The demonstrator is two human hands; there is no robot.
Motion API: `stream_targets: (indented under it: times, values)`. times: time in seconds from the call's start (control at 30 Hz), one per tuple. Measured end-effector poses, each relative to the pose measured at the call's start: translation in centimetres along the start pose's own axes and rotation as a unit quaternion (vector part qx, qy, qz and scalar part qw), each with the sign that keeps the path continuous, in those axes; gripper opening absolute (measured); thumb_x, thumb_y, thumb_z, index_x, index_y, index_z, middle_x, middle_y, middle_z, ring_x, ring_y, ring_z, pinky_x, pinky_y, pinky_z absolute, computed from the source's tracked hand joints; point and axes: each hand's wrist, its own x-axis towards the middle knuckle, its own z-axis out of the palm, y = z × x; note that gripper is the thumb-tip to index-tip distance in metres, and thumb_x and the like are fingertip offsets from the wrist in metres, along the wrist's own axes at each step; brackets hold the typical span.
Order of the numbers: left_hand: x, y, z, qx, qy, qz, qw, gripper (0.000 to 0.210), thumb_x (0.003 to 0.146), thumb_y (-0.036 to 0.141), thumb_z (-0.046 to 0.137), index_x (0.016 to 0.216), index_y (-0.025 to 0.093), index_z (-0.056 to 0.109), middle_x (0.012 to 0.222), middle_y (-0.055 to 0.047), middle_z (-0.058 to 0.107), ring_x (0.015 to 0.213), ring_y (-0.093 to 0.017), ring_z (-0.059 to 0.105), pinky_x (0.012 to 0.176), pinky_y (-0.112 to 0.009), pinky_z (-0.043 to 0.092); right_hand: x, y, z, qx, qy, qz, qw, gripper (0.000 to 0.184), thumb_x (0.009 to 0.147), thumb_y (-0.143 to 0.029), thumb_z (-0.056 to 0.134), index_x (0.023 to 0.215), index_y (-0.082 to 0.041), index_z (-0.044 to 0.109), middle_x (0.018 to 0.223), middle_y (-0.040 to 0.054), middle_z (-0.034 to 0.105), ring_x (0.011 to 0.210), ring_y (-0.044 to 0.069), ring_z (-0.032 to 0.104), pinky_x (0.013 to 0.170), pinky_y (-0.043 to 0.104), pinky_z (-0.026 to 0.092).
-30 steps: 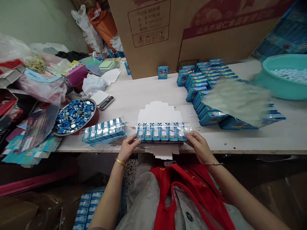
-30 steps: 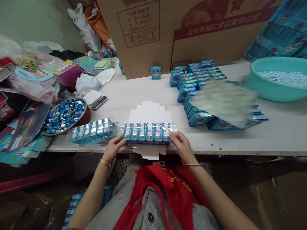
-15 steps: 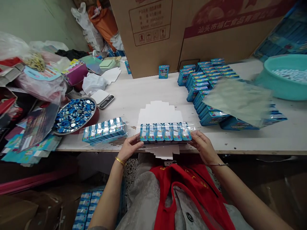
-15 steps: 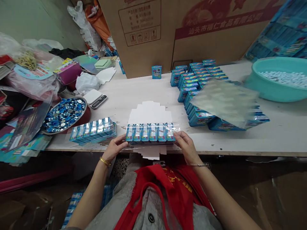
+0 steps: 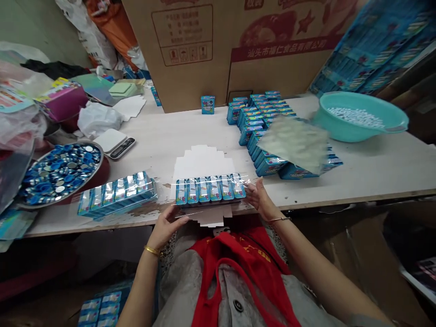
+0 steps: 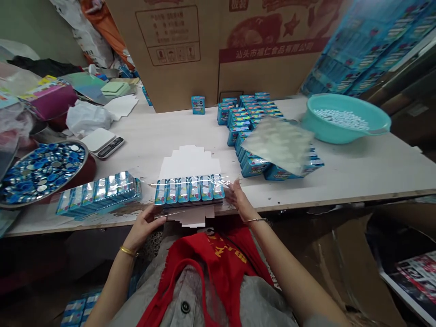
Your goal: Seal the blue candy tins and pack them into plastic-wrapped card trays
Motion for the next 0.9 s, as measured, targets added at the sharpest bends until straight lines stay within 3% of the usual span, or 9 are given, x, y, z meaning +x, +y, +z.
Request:
stream_targets:
  times: [0.17,0.47,0.73,0.9]
  values:
    - [0.4,0.4,-1.0,-0.019,-0.018,-0.022,0.999,0.072,0.051,0.052,0.086,0.112,0.018,0.068,0.123,-0.013,0.066,0.121,-0.034,0.057,0.105,-0.048,0.044,-0.3,0.1,-0.4,-0.013,-0.004,-0.009,1.0,0.087,0.075,-0.088,0.025,0.127,-0.027,0.06,0.113,0.0094,0.07,0.102,0.024,0.067,0.094,0.04,0.051]
    - [0.3,0.3,-1.1,-0.032,-0.057,-0.013,0.998,0.069,0.057,0.044,0.085,0.117,0.017,0.067,0.13,-0.013,0.062,0.126,-0.032,0.054,0.111,-0.049,0.037,-0.2,0.4,-1.2,-0.02,-0.033,-0.027,0.999,0.084,0.075,-0.087,0.028,0.125,-0.029,0.062,0.125,0.0063,0.065,0.107,0.025,0.065,0.096,0.037,0.051]
    - [-0.1,0.0,-0.9,-0.027,-0.034,-0.03,0.999,0.072,0.057,0.05,0.083,0.12,0.018,0.066,0.129,-0.014,0.063,0.126,-0.035,0.053,0.109,-0.05,0.039,-0.9,1.2,-1.5,0.037,-0.053,-0.019,0.998,0.073,0.075,-0.083,0.042,0.118,-0.029,0.067,0.136,0.0031,0.059,0.123,0.026,0.057,0.111,0.042,0.039]
    - [-0.3,0.4,-0.8,-0.026,-0.039,-0.02,0.999,0.069,0.057,0.054,0.082,0.116,0.02,0.069,0.121,-0.011,0.068,0.125,-0.035,0.054,0.108,-0.048,0.041,-0.9,1.2,-1.7,0.035,-0.078,-0.014,0.996,0.079,0.07,-0.087,0.043,0.115,-0.028,0.069,0.127,0.0058,0.065,0.125,0.028,0.055,0.115,0.045,0.032]
